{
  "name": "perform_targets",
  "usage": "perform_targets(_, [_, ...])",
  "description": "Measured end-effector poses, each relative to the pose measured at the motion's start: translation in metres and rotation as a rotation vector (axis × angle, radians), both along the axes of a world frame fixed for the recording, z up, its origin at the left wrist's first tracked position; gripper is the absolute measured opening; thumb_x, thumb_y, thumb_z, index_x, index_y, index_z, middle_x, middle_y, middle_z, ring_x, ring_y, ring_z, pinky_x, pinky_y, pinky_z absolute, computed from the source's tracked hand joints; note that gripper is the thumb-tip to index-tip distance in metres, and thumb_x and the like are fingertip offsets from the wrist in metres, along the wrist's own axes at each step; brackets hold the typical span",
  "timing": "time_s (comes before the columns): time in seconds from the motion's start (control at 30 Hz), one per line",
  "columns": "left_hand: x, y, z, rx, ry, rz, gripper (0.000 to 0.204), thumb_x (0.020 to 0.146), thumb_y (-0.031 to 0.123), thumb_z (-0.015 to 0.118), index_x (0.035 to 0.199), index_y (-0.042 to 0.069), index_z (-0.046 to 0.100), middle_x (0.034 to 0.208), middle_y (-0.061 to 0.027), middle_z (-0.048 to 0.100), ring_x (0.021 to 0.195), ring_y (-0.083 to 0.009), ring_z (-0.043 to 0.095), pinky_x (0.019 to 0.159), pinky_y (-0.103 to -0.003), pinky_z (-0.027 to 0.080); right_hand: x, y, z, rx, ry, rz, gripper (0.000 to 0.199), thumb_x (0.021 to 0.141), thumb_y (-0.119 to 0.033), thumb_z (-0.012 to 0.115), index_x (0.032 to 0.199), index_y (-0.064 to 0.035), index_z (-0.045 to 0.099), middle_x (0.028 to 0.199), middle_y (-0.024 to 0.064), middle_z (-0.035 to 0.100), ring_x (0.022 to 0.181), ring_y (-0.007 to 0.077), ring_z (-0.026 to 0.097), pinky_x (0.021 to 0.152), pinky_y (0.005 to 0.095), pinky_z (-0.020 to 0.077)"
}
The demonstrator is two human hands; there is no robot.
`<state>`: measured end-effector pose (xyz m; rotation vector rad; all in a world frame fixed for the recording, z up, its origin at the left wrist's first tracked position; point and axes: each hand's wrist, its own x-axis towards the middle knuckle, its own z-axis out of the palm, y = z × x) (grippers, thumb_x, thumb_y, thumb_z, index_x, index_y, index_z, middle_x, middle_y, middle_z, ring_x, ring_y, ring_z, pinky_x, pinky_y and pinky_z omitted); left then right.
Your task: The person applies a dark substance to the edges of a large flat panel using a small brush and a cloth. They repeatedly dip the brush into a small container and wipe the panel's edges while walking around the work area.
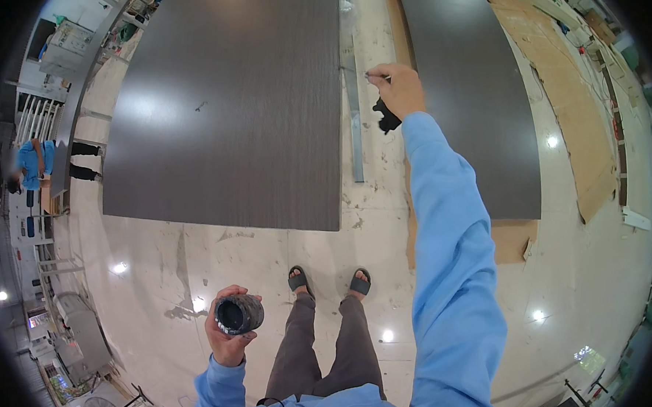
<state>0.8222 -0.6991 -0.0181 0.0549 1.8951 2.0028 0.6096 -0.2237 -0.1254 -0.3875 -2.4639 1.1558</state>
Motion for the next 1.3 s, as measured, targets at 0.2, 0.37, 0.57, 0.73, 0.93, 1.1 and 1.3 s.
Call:
perform_targets(0.2, [-0.001, -0.004, 0.002, -0.046, 0.0, 0.061, 0.09, 0.068, 0.031, 0.1, 0.137, -0.004, 0.053, 0.134, -0.0158, 0.056, 0.117, -0.0343, 0.068, 0.102, -0.044, 0.057, -0.001, 0.019, -0.002, -0.111, -0.075, 0.239, 0.018, 0.087, -0.016, 0.077, 0.1, -0.0025, 0.08, 0.098, 0.0149, 0.078, 0.091, 0.0308, 0.072, 0.086, 0.038, 0.0542])
perform_targets(0.37, [-0.009, -0.001, 0.001, -0.019, -0.001, 0.026, 0.08, 0.069, 0.01, 0.097, 0.135, -0.003, 0.055, 0.135, -0.015, 0.056, 0.123, -0.0314, 0.066, 0.107, -0.04, 0.052, -0.017, 0.013, -0.003, -0.061, 0.042, 0.14, 0.02, 0.089, -0.016, 0.074, 0.102, -0.0014, 0.08, 0.099, 0.0164, 0.079, 0.092, 0.0308, 0.074, 0.086, 0.0362, 0.0548])
perform_targets(0.57, [-0.019, -0.006, 0.004, -0.031, 0.006, -0.003, 0.075, 0.067, 0.004, 0.092, 0.133, -0.002, 0.057, 0.133, -0.0126, 0.059, 0.122, -0.0261, 0.066, 0.107, -0.037, 0.05, 0.078, -0.014, -0.027, -0.126, -0.138, 0.311, 0.014, 0.084, 0.005, 0.068, 0.095, 0.0011, 0.076, 0.092, 0.0128, 0.074, 0.086, 0.0226, 0.071, 0.079, 0.0343, 0.0548])
perform_targets(0.73, [-0.028, -0.017, 0.003, -0.01, -0.02, -0.023, 0.076, 0.067, 0.004, 0.091, 0.135, -0.001, 0.057, 0.133, -0.0111, 0.06, 0.122, -0.0213, 0.063, 0.108, -0.035, 0.048, 0.224, -0.078, -0.04, -0.389, -0.183, 0.199, 0.014, 0.085, 0.001, 0.072, 0.098, -0.0014, 0.078, 0.086, 0.0086, 0.073, 0.08, 0.0171, 0.07, 0.079, 0.0294, 0.0553])
perform_targets(0.93, [-0.05, -0.034, -0.002, 0.017, 0.016, -0.062, 0.074, 0.069, 0.002, 0.089, 0.136, 0.0, 0.056, 0.133, -0.0106, 0.06, 0.124, -0.022, 0.063, 0.107, -0.036, 0.05, 0.318, -0.19, -0.069, -0.872, -0.19, -0.487, 0.02, 0.092, -0.01, 0.078, 0.107, 0.0035, 0.077, 0.093, 0.0044, 0.076, 0.088, 0.0128, 0.069, 0.082, 0.0288, 0.0555])
perform_targets(1.1, [-0.067, -0.065, -0.01, 0.013, 0.009, -0.152, 0.075, 0.069, -0.004, 0.083, 0.138, 0.0, 0.055, 0.133, -0.0109, 0.061, 0.126, -0.0238, 0.063, 0.108, -0.037, 0.05, 0.328, -0.245, -0.066, -0.566, -0.116, -0.669, 0.023, 0.091, -0.012, 0.077, 0.107, 0.0038, 0.076, 0.091, 0.0067, 0.076, 0.085, 0.015, 0.069, 0.08, 0.0321, 0.056])
perform_targets(1.3, [-0.082, -0.1, -0.013, 0.013, 0.087, -0.294, 0.083, 0.072, 0.017, 0.095, 0.141, -0.003, 0.052, 0.138, -0.0147, 0.057, 0.124, -0.0318, 0.064, 0.108, -0.044, 0.052, 0.286, -0.286, -0.033, -0.478, 0.016, -0.79, 0.023, 0.093, -0.014, 0.077, 0.106, 0.0045, 0.076, 0.088, 0.006, 0.077, 0.082, 0.0104, 0.068, 0.075, 0.0268, 0.0534])
